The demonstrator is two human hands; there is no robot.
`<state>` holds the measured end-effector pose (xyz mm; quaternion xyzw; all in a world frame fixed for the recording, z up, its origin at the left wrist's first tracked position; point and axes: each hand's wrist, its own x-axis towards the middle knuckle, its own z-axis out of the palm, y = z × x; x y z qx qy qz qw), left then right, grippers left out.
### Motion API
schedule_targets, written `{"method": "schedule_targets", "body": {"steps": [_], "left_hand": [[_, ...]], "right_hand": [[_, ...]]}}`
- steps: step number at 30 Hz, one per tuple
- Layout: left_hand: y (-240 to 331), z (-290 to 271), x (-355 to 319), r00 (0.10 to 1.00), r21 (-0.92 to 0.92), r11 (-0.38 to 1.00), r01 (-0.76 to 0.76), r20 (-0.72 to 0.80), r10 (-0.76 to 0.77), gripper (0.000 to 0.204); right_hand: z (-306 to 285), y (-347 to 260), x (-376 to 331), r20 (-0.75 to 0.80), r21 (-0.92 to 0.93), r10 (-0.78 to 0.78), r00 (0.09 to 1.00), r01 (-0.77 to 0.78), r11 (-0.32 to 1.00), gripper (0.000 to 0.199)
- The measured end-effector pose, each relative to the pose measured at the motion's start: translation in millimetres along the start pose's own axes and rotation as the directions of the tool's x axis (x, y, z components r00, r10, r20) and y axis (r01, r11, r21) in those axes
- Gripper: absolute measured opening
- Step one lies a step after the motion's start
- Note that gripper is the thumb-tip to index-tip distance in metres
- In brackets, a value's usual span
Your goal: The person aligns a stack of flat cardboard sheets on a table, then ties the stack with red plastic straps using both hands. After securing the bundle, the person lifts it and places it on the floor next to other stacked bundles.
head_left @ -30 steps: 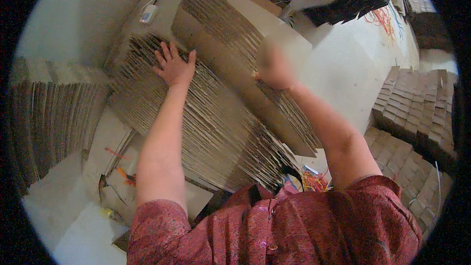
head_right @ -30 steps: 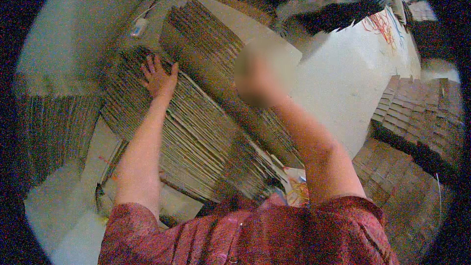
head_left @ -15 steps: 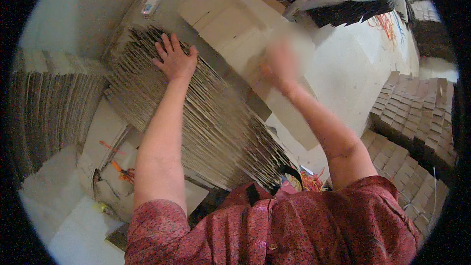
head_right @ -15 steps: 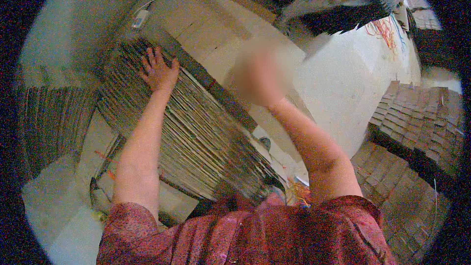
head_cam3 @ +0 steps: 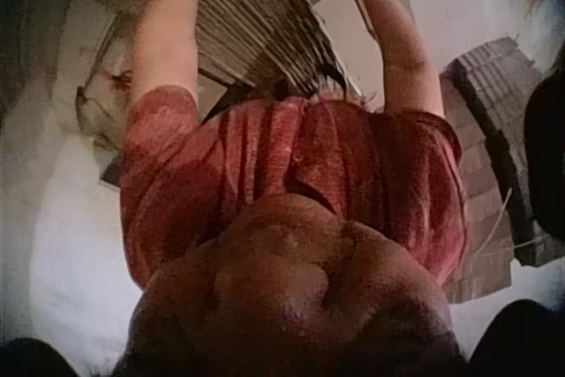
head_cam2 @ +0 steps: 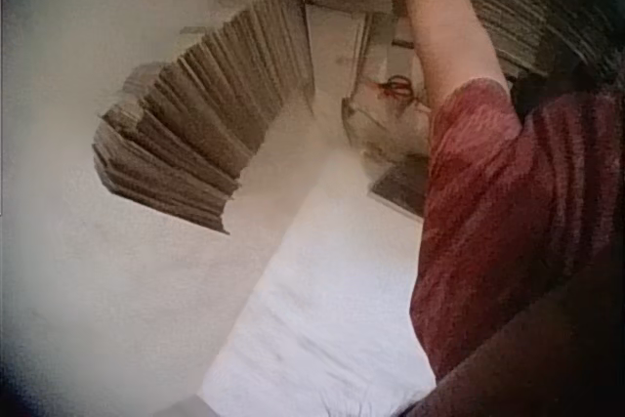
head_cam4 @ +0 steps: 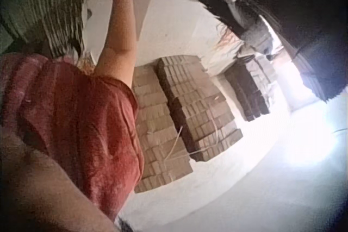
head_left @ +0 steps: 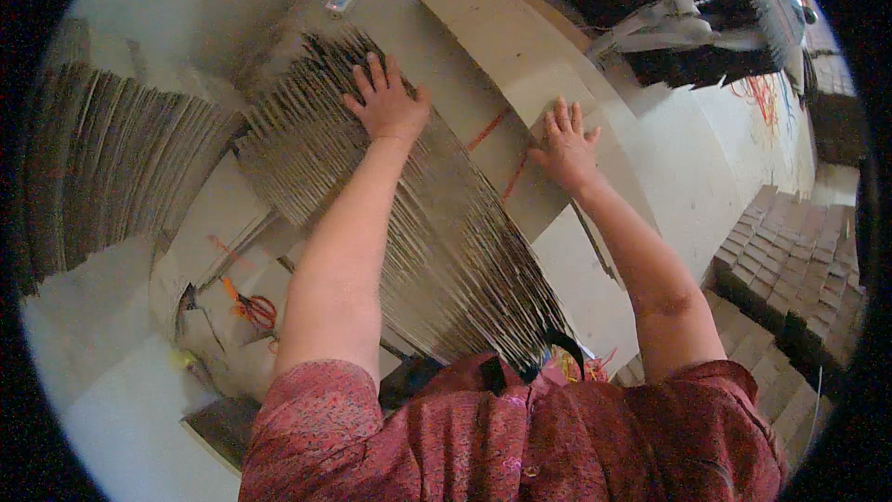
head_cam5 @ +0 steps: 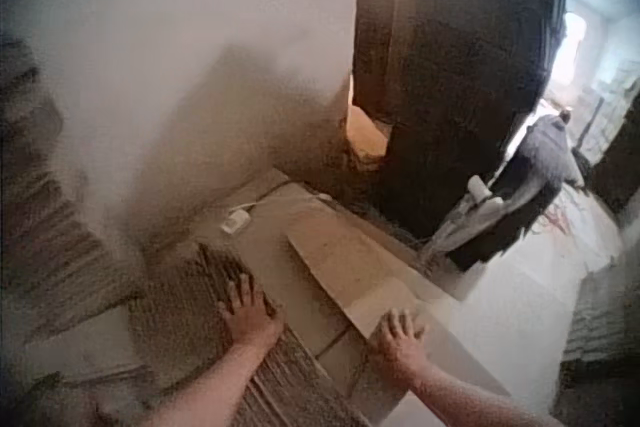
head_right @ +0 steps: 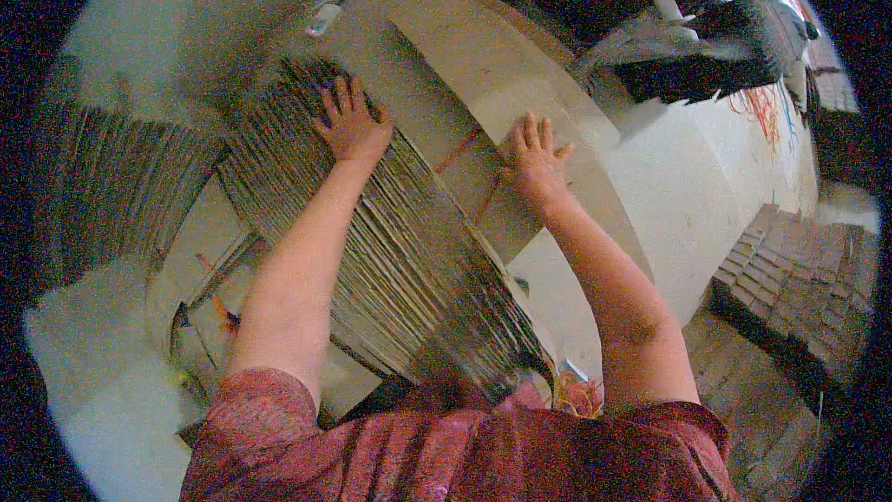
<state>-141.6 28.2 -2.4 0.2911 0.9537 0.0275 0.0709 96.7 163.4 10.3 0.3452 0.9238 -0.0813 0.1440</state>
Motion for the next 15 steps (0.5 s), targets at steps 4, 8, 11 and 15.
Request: {"method": "schedule_targets", "body": {"steps": [4, 8, 11, 15], "left_hand": [[-15.7, -6.4, -2.3, 0.997, -0.119, 0.991, -0.054, -0.066, 0.046, 0.075], [-79.7, -13.4, -58.4, 0.886, -0.461, 0.845, -0.271, -0.463, 0.032, 0.071], [-179.4, 7.3, -158.3, 0.888, -0.783, 0.622, 0.027, -0.267, -0.374, 0.068], [-204.3, 38.2, -262.5, 0.765, -0.769, -0.291, 0.57, 0.625, -0.153, 0.085]], "right_hand": [[25.4, -65.6, -13.7, -0.164, 0.584, -0.202, 0.966, 0.26, 0.769, 0.063], [52.2, -76.6, -16.6, 0.211, 0.865, -0.275, 0.938, -0.048, 0.499, 0.063], [37.6, -66.0, -11.5, 0.387, 0.848, -0.301, 0.871, -0.208, 0.488, 0.065], [23.8, -77.0, -15.3, 0.407, 0.913, -0.405, 0.819, -0.364, 0.182, 0.07]]}}
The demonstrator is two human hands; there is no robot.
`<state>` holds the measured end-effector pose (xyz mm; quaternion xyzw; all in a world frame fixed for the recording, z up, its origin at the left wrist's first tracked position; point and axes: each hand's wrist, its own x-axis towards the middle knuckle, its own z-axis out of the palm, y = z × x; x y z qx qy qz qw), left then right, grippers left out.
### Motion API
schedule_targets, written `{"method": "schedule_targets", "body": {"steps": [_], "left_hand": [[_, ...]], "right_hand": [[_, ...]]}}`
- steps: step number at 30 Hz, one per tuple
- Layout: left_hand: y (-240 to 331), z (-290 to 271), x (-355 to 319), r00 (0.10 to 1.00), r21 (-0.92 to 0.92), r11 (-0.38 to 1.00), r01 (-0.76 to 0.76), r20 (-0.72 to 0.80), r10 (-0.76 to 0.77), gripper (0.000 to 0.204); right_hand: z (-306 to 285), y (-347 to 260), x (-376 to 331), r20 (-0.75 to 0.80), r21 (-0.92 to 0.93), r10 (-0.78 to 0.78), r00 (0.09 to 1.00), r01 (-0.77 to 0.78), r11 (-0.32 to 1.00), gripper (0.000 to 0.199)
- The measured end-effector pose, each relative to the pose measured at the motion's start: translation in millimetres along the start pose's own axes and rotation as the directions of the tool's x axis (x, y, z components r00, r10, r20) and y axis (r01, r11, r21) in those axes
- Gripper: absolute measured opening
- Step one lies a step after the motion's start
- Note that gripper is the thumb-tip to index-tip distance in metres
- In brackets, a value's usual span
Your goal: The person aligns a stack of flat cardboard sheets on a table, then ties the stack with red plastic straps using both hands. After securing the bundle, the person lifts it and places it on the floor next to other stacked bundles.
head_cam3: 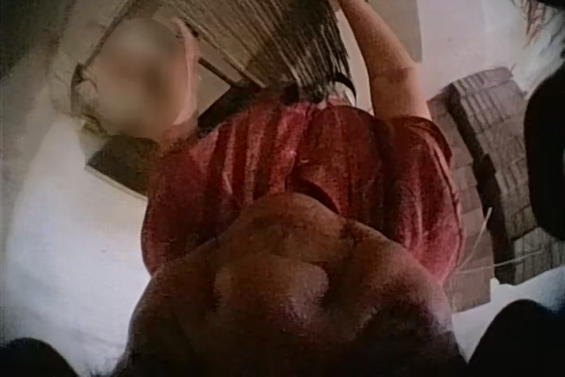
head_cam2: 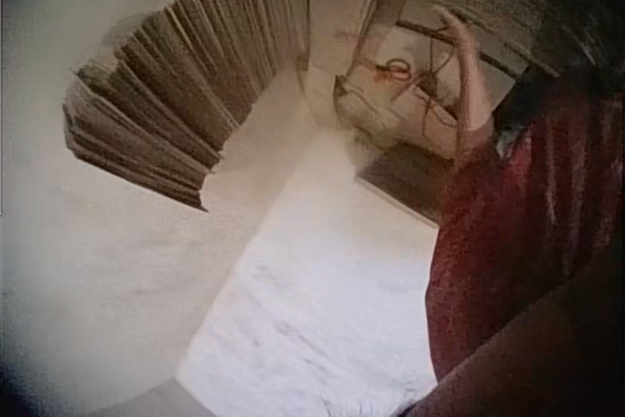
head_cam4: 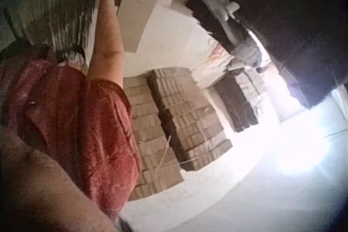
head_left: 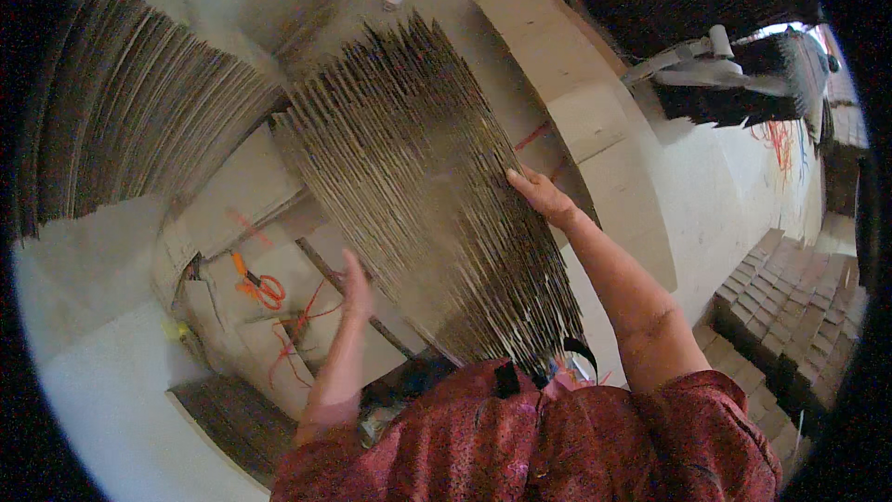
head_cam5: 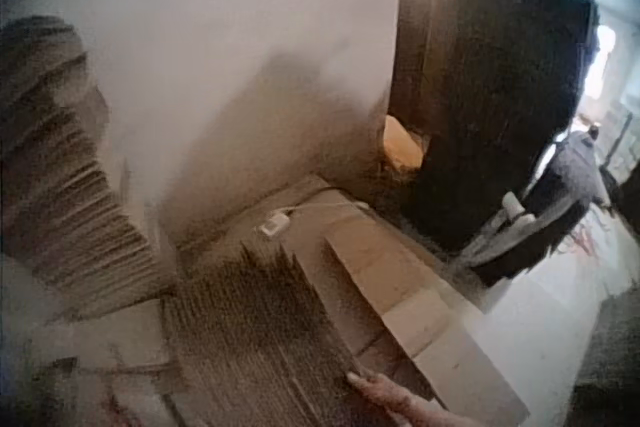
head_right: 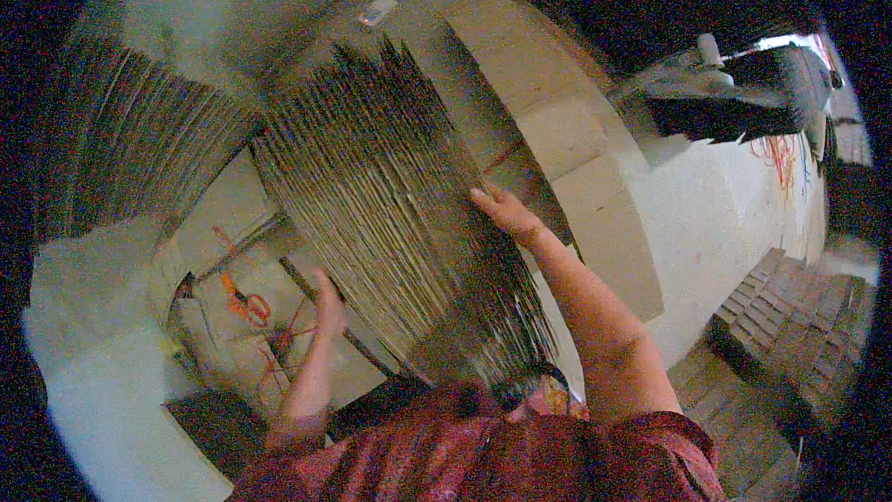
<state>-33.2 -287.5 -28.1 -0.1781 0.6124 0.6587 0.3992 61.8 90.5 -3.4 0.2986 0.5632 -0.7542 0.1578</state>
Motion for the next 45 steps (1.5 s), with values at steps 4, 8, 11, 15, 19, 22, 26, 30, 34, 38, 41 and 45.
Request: {"method": "schedule_targets", "body": {"steps": [4, 8, 11, 15, 19, 22, 26, 30, 34, 38, 41, 45], "left_hand": [[-35.7, 36.5, 26.9, 0.988, -0.049, 0.991, 0.128, -0.086, -0.132, 0.082], [-29.0, 61.5, 14.5, 0.996, -0.013, 1.0, -0.01, -0.091, 0.009, 0.076], [13.5, 94.6, -41.7, 0.995, -0.052, 0.996, -0.075, -0.065, 0.071, 0.072], [47.8, 114.1, -113.9, 0.985, -0.086, 0.983, -0.162, -0.079, 0.156, 0.06], [69.5, 116.9, -160.7, 0.835, -0.416, 0.827, -0.378, 0.233, 0.499, 0.073], [102.5, 121.9, -190.1, 0.773, -0.377, 0.756, -0.535, 0.143, 0.618, 0.089], [114.6, 106.9, -189.7, 0.604, -0.559, 0.569, -0.603, 0.146, 0.783, 0.064], [98.7, 77.5, -187.6, 0.739, -0.597, 0.688, -0.412, 0.222, 0.636, 0.05], [71.6, 55.1, -152.6, 0.849, -0.434, 0.859, -0.273, 0.311, 0.427, 0.049], [67.3, 72.1, -153.2, 0.878, -0.385, 0.899, -0.209, 0.331, 0.346, 0.048], [56.3, 85.1, -150.8, 0.879, -0.36, 0.911, -0.202, 0.344, 0.331, 0.048], [56.1, 59.4, -167.8, 0.909, -0.333, 0.929, -0.162, 0.315, 0.272, 0.048]], "right_hand": [[20.4, -4.2, -2.8, -0.094, 0.059, 0.065, 0.993, -0.06, 0.996, 0.057], [23.5, 1.7, -11.8, -0.044, 0.188, -0.013, 0.999, 0.021, 0.982, 0.057], [26.6, -6.7, -46.7, -0.044, 0.223, -0.168, 0.985, 0.174, 0.959, 0.056], [46.8, -59.5, -114.2, -0.055, 0.191, -0.339, 0.939, 0.343, 0.92, 0.055], [41.6, -88.6, -158.5, -0.085, 0.105, -0.474, 0.876, 0.481, 0.87, 0.064], [64.2, -127.9, -199.3, -0.041, 0.284, -0.554, 0.832, 0.541, 0.791, 0.085], [71.1, -157.6, -221.9, -0.034, 0.277, -0.651, 0.759, 0.633, 0.723, 0.094], [69.7, -150.9, -233.7, -0.171, 0.196, -0.56, 0.81, 0.585, 0.787, 0.065], [47.9, -126.0, -241.4, -0.215, 0.121, -0.496, 0.842, 0.526, 0.842, 0.049], [32.2, -92.1, -210.5, -0.183, 0.04, -0.541, 0.821, 0.556, 0.83, 0.047], [41.6, -79.7, -191.5, -0.252, -0.019, -0.646, 0.721, 0.663, 0.748, 0.048], [37.3, -84.9, -210.7, -0.086, 0.096, -0.606, 0.791, 0.612, 0.785, 0.05]]}}
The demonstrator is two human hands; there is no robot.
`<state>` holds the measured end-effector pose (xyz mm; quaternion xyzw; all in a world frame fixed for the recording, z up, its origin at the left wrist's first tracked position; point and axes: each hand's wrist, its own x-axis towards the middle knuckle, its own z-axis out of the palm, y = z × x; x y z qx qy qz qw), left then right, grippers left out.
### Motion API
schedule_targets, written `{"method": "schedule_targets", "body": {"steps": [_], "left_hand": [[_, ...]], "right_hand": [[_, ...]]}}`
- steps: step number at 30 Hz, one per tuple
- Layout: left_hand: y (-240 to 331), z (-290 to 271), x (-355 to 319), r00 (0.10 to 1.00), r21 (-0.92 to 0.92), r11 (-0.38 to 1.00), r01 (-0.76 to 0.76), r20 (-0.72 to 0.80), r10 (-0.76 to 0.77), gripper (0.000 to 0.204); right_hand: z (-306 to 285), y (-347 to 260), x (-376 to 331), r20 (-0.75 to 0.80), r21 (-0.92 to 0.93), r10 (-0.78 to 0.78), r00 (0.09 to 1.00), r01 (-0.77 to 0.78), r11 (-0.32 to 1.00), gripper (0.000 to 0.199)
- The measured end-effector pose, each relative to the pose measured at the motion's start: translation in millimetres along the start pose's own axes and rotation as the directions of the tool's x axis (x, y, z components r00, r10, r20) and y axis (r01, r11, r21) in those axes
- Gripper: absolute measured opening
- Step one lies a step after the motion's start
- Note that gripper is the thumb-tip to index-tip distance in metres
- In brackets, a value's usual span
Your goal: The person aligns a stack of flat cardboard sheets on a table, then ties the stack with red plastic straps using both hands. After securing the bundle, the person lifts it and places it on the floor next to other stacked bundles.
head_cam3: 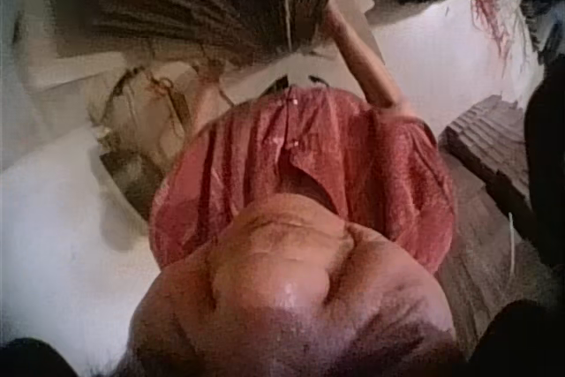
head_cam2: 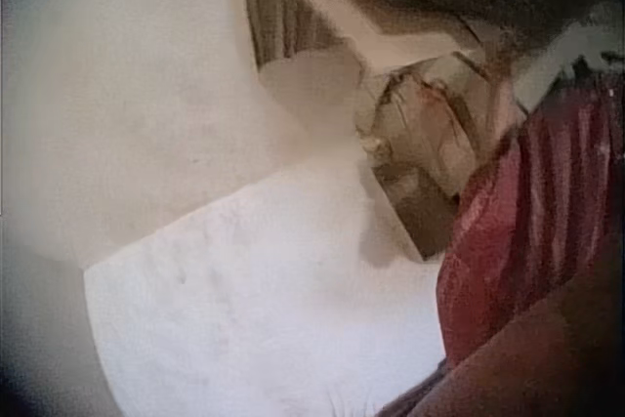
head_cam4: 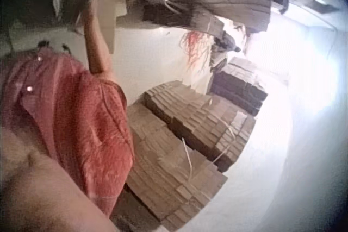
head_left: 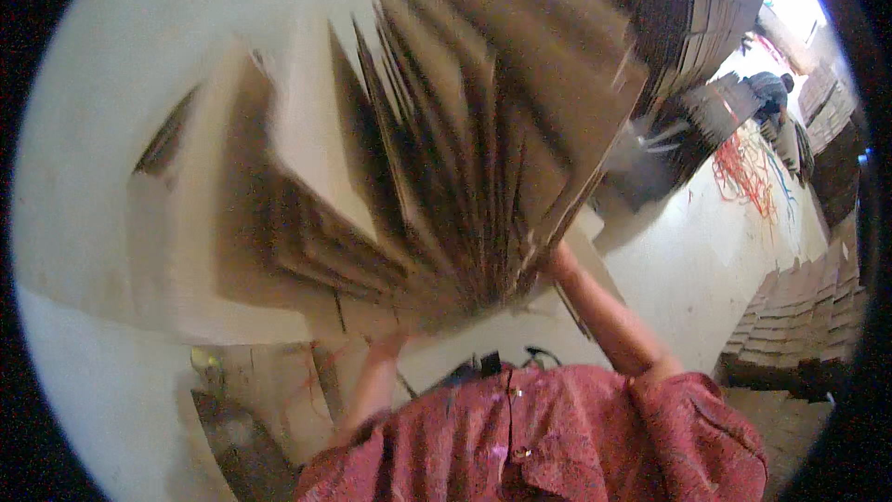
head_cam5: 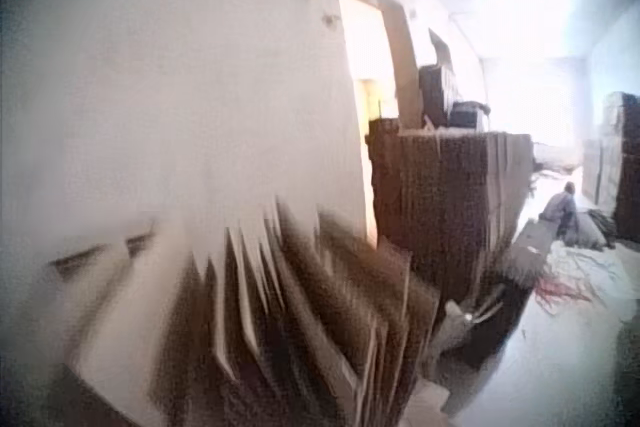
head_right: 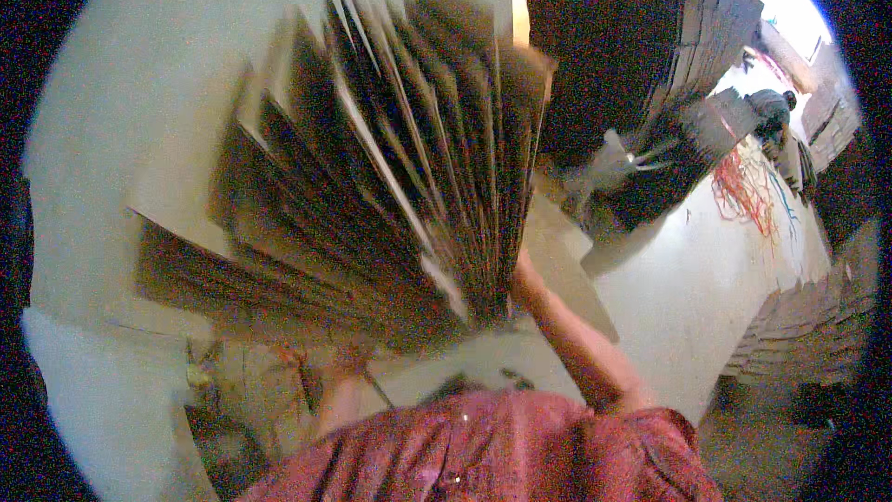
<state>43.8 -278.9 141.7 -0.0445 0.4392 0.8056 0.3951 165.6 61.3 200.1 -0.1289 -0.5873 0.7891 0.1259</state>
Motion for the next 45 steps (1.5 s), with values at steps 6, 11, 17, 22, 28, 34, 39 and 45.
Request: {"method": "schedule_targets", "body": {"steps": [6, 11, 17, 22, 28, 34, 39, 45], "left_hand": [[24.5, -1.2, -6.2, 0.997, 0.01, 0.998, 0.054, -0.052, -0.054, 0.047], [26.1, 2.1, -9.0, 0.995, -0.005, 0.997, 0.074, -0.062, -0.074, 0.047], [1.0, 12.9, 7.2, 0.99, 0.023, 0.99, 0.141, -0.035, -0.14, 0.046], [-2.4, 13.4, 0.9, 0.984, 0.034, 0.984, 0.174, -0.047, -0.172, 0.046], [27.3, 11.7, -13.7, 0.994, 0.0, 0.995, 0.097, -0.059, -0.097, 0.046], [20.8, 58.1, 17.3, 0.903, 0.365, 0.834, -0.414, 0.282, 0.325, 0.047], [87.2, 146.7, -2.3, 0.839, 0.27, 0.816, -0.512, 0.36, 0.407, 0.047], [143.1, 172.7, 23.6, 0.921, 0.051, 0.934, -0.352, 0.196, 0.337, 0.043]], "right_hand": [[21.8, -55.7, 0.2, 0.146, -0.61, -0.571, 0.808, 0.528, 0.591, 0.041], [-5.2, -19.1, -3.9, -0.076, -0.238, -0.136, 0.988, 0.114, 0.965, 0.038], [-23.8, 35.6, 13.6, -0.111, -0.051, 0.105, 0.988, -0.111, 0.993, 0.042], [2.9, 2.1, 8.5, -0.02, 0.013, 0.073, 0.997, -0.073, 0.997, 0.048], [20.0, -27.2, -4.2, 0.09, -0.132, -0.189, 0.978, 0.2, 0.971, 0.045], [9.8, 5.3, -10.1, 0.131, 0.089, -0.075, 0.989, 0.063, 0.994, 0.045], [16.0, -23.5, 20.9, -0.174, 0.298, 0.069, 0.982, -0.014, 0.955, 0.043], [42.9, -121.1, 51.4, -0.244, 0.2, -0.037, 0.969, 0.087, 0.976, 0.035]]}}
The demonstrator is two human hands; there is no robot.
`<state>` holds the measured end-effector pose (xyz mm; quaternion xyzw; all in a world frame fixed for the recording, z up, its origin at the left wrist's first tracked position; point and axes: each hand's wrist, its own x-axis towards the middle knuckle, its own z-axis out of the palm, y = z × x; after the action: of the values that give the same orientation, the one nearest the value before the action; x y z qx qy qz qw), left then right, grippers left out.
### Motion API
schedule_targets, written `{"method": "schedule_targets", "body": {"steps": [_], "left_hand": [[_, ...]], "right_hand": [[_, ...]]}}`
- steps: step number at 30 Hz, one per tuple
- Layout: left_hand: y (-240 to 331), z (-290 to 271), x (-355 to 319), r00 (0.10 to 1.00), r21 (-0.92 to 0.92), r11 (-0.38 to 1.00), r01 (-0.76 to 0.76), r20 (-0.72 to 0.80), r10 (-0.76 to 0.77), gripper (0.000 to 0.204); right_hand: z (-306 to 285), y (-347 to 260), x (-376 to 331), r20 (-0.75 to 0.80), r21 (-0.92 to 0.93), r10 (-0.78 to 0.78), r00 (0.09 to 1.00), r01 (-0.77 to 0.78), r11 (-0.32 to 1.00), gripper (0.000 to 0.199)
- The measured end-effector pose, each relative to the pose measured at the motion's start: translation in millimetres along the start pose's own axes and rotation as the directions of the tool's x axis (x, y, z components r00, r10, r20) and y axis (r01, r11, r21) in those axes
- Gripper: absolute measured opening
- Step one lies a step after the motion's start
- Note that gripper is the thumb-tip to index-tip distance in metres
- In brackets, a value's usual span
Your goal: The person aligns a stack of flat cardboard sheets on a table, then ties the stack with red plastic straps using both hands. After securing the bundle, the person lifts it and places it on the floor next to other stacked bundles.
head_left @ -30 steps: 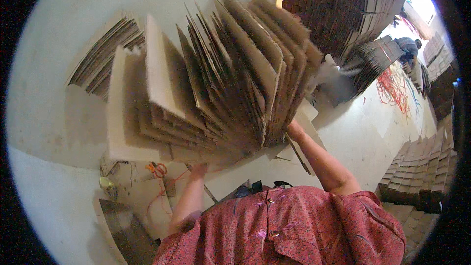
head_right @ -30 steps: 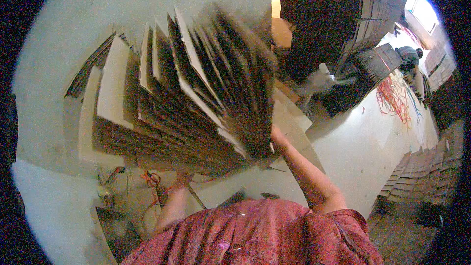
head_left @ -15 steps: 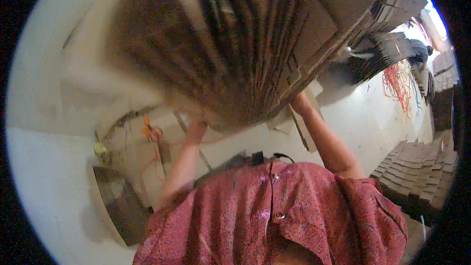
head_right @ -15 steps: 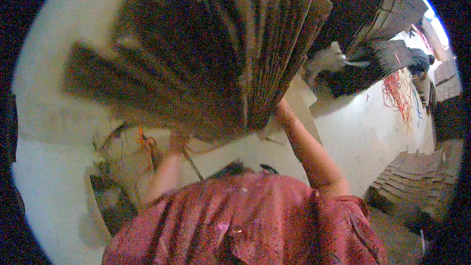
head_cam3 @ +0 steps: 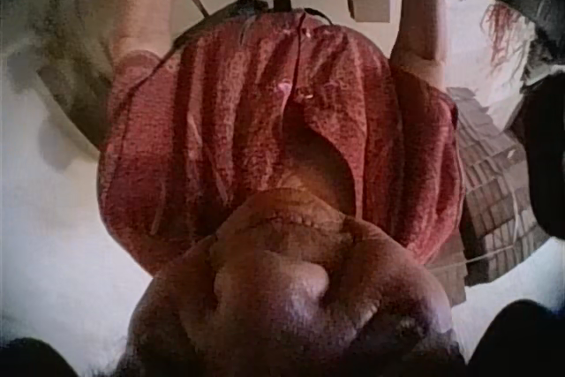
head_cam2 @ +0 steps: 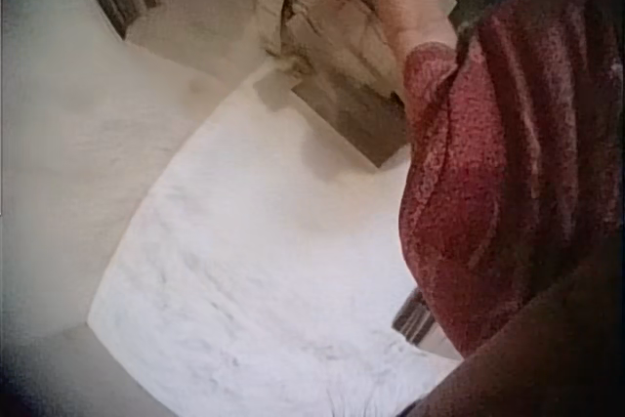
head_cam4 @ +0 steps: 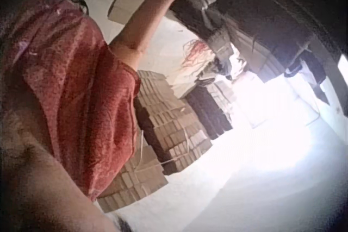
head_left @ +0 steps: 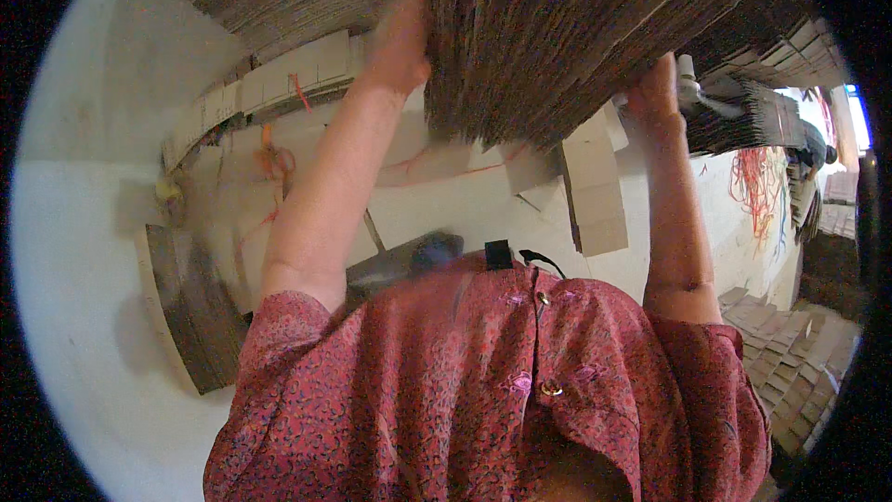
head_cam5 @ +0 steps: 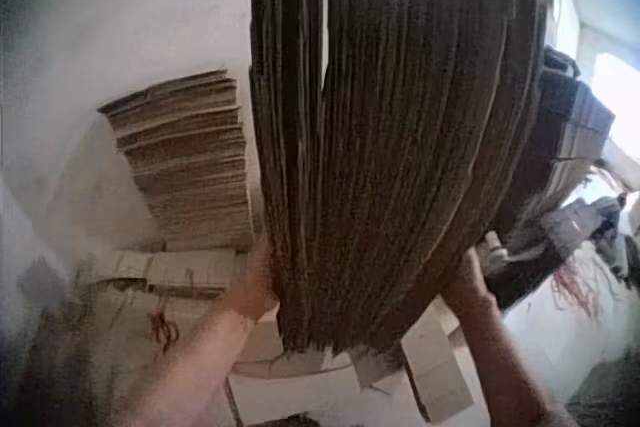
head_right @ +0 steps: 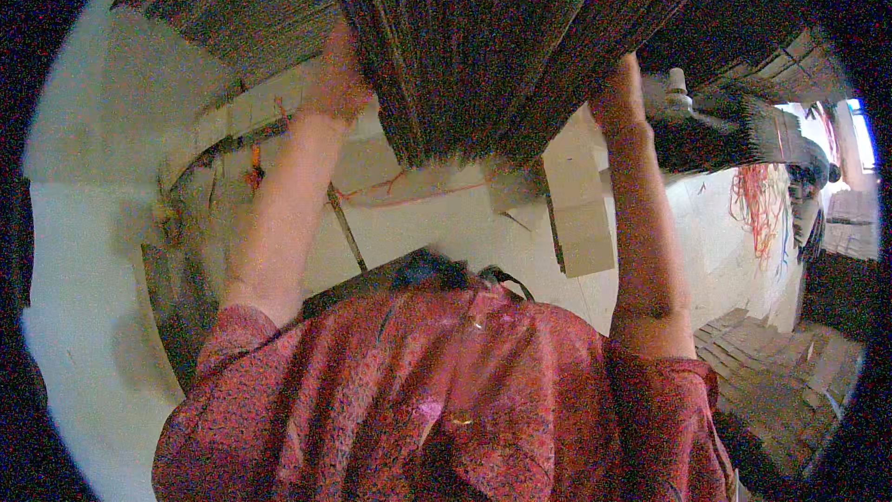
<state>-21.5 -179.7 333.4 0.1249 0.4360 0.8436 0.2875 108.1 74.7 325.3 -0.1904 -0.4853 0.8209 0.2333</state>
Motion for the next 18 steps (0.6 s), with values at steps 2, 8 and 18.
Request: {"method": "schedule_targets", "body": {"steps": [2, 8, 18], "left_hand": [[-1.7, 1.4, -0.6, 0.998, -0.073, 0.997, -0.001, -0.065, -0.004, 0.037], [-22.2, 6.8, -34.2, 0.923, -0.205, 0.947, 0.248, -0.247, -0.296, 0.058], [-173.9, -166.5, -27.6, 0.62, -0.268, 0.699, 0.663, -0.327, -0.713, 0.063]], "right_hand": [[-1.2, -4.3, 2.3, 0.09, -0.027, -0.008, 0.996, 0.011, 1.0, 0.034], [-1.2, 27.2, -5.6, 0.038, -0.21, 0.116, 0.993, -0.105, 0.972, 0.054], [-34.5, 175.9, 2.7, -0.019, -0.257, 0.723, 0.69, -0.703, 0.664, 0.076]]}}
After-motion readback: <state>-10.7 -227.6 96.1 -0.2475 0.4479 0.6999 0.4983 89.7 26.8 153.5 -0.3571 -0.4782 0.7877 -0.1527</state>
